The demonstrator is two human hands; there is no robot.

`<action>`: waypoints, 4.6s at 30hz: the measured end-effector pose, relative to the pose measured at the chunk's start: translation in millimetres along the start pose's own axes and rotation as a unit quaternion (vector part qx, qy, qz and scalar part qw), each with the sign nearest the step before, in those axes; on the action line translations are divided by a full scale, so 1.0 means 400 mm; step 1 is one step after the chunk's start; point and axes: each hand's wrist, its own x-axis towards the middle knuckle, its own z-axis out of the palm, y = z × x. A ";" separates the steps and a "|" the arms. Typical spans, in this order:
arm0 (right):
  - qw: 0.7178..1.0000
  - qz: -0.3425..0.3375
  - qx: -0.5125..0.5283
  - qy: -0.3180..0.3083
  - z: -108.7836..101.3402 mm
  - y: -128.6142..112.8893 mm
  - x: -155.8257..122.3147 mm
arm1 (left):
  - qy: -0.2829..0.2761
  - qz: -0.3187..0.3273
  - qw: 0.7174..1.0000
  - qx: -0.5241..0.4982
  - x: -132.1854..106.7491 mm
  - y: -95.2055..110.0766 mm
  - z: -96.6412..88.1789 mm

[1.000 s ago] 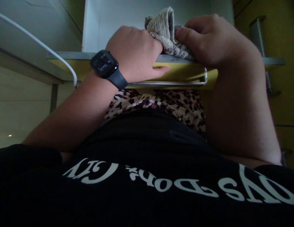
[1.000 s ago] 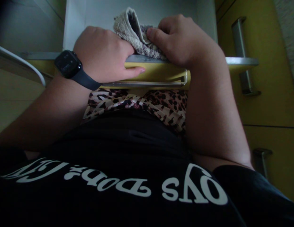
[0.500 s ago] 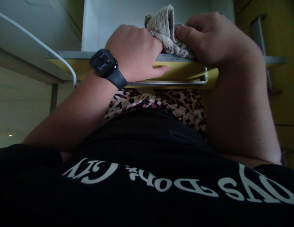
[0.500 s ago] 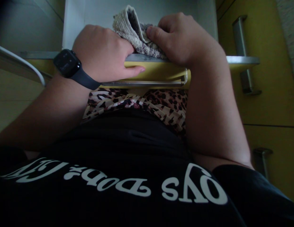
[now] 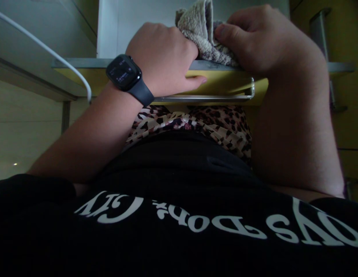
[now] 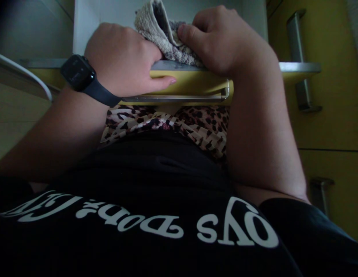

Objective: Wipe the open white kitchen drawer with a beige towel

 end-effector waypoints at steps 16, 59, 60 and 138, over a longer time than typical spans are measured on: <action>1.000 -0.006 -0.006 0.004 0.001 -0.001 0.001 | -0.001 0.001 1.000 0.002 0.001 -0.001 0.001; 1.000 0.011 0.006 -0.003 -0.001 -0.004 -0.001 | 0.000 -0.013 1.000 0.006 -0.001 0.002 0.002; 1.000 0.011 0.005 -0.002 0.000 -0.004 -0.001 | -0.002 -0.015 1.000 0.007 0.000 0.003 0.002; 1.000 0.008 0.003 -0.003 -0.003 -0.003 -0.002 | 0.000 -0.007 1.000 0.006 -0.001 0.003 0.000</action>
